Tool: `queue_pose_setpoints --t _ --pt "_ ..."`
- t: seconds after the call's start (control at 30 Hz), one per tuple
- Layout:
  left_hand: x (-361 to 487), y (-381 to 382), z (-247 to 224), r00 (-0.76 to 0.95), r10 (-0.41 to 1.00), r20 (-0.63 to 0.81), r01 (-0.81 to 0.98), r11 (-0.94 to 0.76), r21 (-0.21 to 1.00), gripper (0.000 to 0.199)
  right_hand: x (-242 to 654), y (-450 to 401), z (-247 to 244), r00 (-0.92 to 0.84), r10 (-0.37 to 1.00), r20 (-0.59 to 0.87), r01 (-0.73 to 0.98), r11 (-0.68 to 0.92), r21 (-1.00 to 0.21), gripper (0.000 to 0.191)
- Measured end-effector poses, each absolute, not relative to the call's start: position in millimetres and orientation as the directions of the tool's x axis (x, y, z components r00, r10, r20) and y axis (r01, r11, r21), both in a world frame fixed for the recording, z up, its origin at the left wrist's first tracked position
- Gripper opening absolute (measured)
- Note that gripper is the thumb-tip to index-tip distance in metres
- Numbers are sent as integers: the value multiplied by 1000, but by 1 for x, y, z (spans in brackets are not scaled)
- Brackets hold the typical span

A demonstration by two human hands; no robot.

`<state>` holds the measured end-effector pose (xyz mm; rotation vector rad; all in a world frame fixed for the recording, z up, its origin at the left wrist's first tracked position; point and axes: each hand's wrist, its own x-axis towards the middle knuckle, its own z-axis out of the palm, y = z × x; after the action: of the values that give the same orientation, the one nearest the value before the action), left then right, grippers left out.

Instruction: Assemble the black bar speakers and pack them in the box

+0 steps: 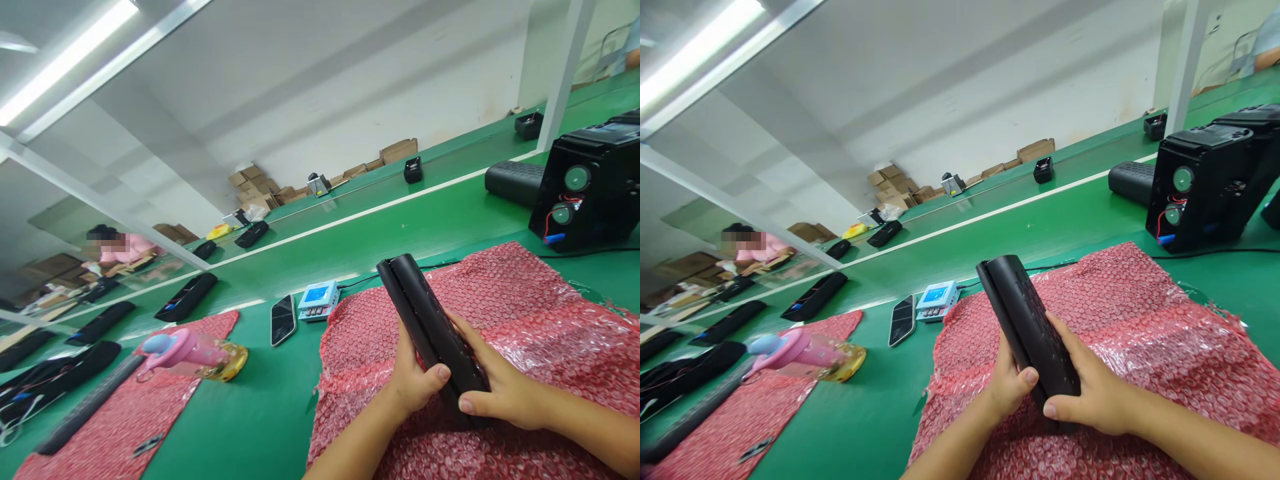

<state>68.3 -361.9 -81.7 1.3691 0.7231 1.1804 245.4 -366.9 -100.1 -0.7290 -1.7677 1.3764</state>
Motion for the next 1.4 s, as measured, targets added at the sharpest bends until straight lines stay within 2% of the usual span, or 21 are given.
queue_pose_setpoints --t 0.37,0.83,1.03,1.13,1.3,1.4 --pt "67 -360 -85 289 928 235 -155 -197 968 79 246 -367 -100 -546 809 219 -8 257 -966 97" --pt "72 -362 -77 297 923 245 -207 -188 960 79 244 -367 -99 -531 825 194 -7 225 -974 100" --pt "71 -363 -85 283 947 151 -137 -115 984 93 240 -372 -99 -530 829 178 5 213 -977 108" --pt "72 -364 -86 284 951 119 -157 -77 985 94 236 -378 -103 -495 854 158 3 184 -983 111" --pt "75 -362 -85 372 925 71 -186 -1 983 98 234 -379 -100 -440 890 121 -35 117 -993 109" --pt "73 -355 -90 436 893 113 -161 -46 986 106 239 -367 -92 -384 915 126 2 138 -990 106"
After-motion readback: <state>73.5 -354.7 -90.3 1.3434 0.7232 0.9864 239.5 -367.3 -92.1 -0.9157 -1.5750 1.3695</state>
